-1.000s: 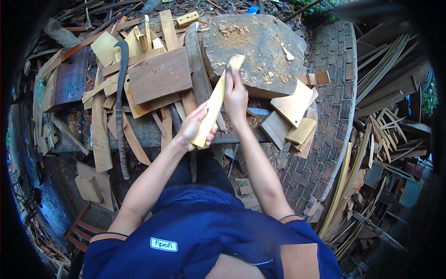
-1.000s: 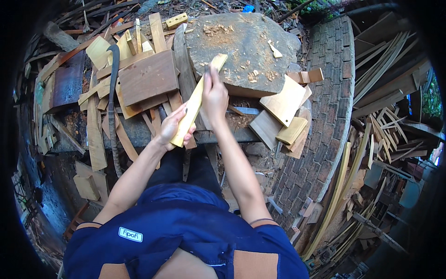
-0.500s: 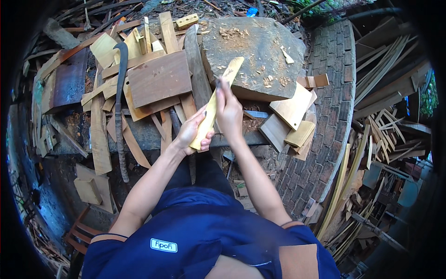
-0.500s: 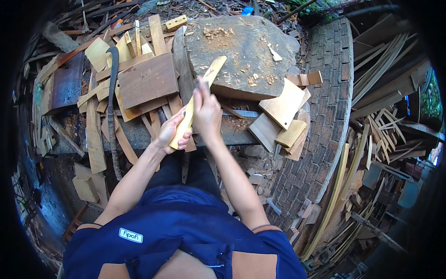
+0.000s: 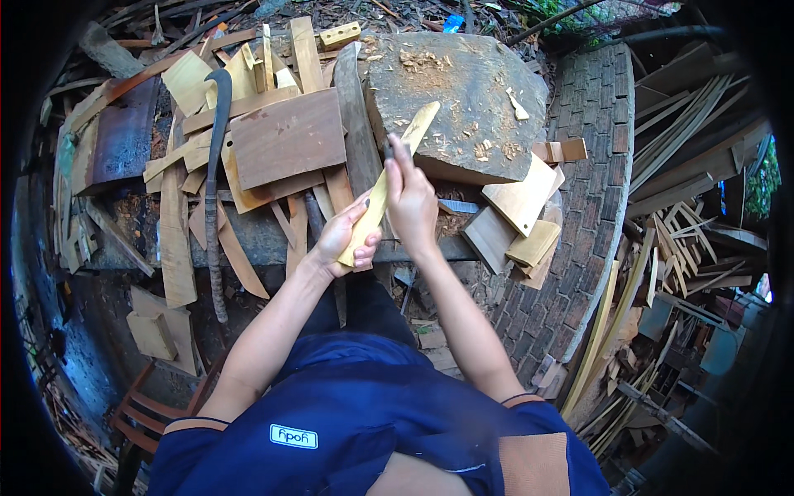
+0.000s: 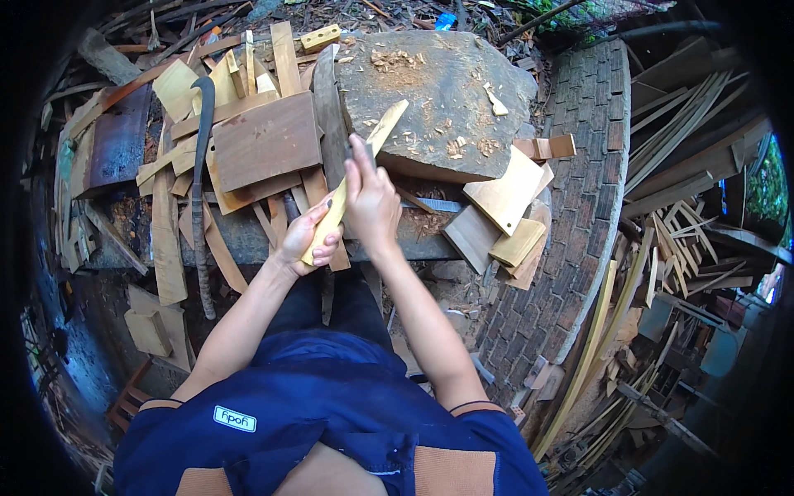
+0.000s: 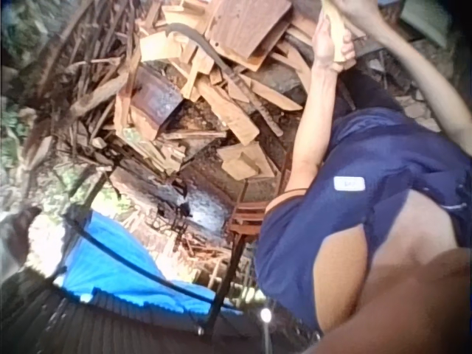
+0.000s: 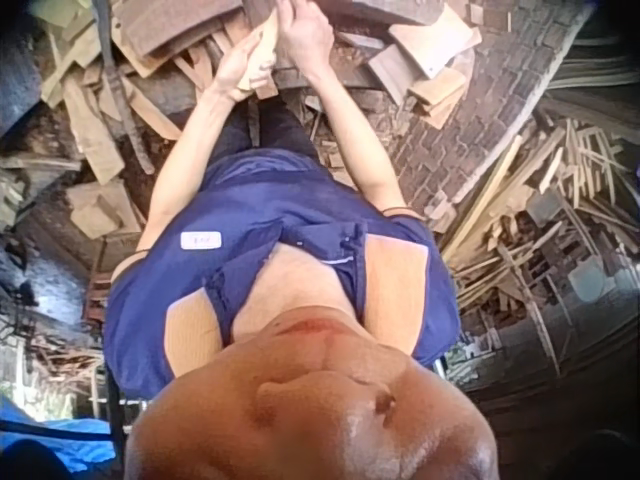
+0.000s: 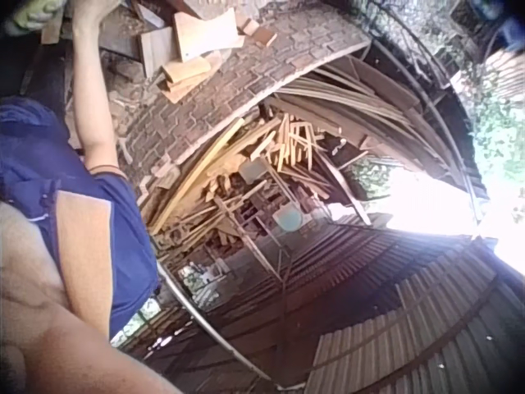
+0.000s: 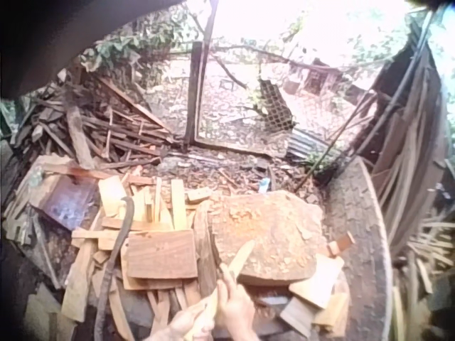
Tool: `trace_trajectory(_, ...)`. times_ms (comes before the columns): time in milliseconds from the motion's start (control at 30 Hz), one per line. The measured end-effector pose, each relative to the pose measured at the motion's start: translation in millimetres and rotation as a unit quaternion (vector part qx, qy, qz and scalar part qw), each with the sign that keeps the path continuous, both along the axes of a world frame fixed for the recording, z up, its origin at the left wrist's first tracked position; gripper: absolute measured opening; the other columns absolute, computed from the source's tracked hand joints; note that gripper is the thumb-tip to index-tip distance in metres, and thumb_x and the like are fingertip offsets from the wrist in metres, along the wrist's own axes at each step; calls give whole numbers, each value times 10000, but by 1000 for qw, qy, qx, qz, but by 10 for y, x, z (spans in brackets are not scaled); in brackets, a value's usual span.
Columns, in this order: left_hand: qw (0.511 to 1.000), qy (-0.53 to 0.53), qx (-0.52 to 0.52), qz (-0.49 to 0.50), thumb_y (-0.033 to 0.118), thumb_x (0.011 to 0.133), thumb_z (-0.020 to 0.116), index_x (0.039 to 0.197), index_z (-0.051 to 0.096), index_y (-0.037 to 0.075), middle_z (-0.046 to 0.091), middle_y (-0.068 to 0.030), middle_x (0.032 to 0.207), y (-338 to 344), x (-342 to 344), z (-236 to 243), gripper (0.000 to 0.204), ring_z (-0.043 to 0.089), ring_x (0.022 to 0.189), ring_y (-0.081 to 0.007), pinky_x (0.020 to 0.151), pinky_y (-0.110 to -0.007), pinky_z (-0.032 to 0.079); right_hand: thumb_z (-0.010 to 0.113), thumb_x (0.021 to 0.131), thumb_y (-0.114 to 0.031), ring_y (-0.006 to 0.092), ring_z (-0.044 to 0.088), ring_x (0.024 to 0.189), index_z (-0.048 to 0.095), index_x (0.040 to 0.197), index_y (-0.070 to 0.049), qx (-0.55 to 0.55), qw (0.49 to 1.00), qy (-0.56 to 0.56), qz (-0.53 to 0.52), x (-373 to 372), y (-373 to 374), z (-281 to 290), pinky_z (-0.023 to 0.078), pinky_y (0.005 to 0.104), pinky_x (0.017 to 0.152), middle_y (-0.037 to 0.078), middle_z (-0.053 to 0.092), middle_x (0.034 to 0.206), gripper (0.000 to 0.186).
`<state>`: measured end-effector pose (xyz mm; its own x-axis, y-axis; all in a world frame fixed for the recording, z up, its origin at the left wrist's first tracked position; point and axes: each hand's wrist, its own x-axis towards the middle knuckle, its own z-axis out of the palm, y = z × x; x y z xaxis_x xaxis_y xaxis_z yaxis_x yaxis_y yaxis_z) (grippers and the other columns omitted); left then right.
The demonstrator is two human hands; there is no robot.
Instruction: The person smooths a piece of wood using a stone, turning it over to scrape different sides. They then toss the piece of wood away and clap their hands to dust them off.
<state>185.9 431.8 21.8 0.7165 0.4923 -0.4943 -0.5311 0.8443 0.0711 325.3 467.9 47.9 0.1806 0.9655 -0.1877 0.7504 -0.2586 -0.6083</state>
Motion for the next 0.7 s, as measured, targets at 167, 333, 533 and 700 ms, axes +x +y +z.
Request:
trace_trajectory(167,998,41,31,-25,339,1035,244,1468,201,340,481,-83,643,30,51,90,436,415,376,-114,323,-235,374,437,956,-410,365,653,905,522,1313,-311,1,999,-21,-37,300,540,-97,506,437,809,148,678,1016,380)
trace_trajectory(333,997,26,65,-17,335,1032,268,1422,298,264,477,-52,605,89,37,-20,398,416,374,-119,315,-235,376,428,948,-419,385,657,847,519,1313,-305,76,991,-97,-54,524,1146,-359,518,467,740,169,688,931,393)
trace_trajectory(533,996,24,91,0,311,1030,289,1365,385,165,499,-28,612,37,116,-62,378,504,439,-109,353,-227,418,420,950,-422,396,648,875,496,1331,-318,71,994,-62,-49,448,928,-212,513,481,761,199,675,959,403)
trace_trajectory(700,983,124,132,4,295,1028,305,1275,485,126,588,-32,771,38,46,-150,349,581,550,-115,465,-234,499,511,940,-332,405,635,744,498,1332,-313,72,997,9,30,-62,-119,55,518,475,633,183,623,849,393)
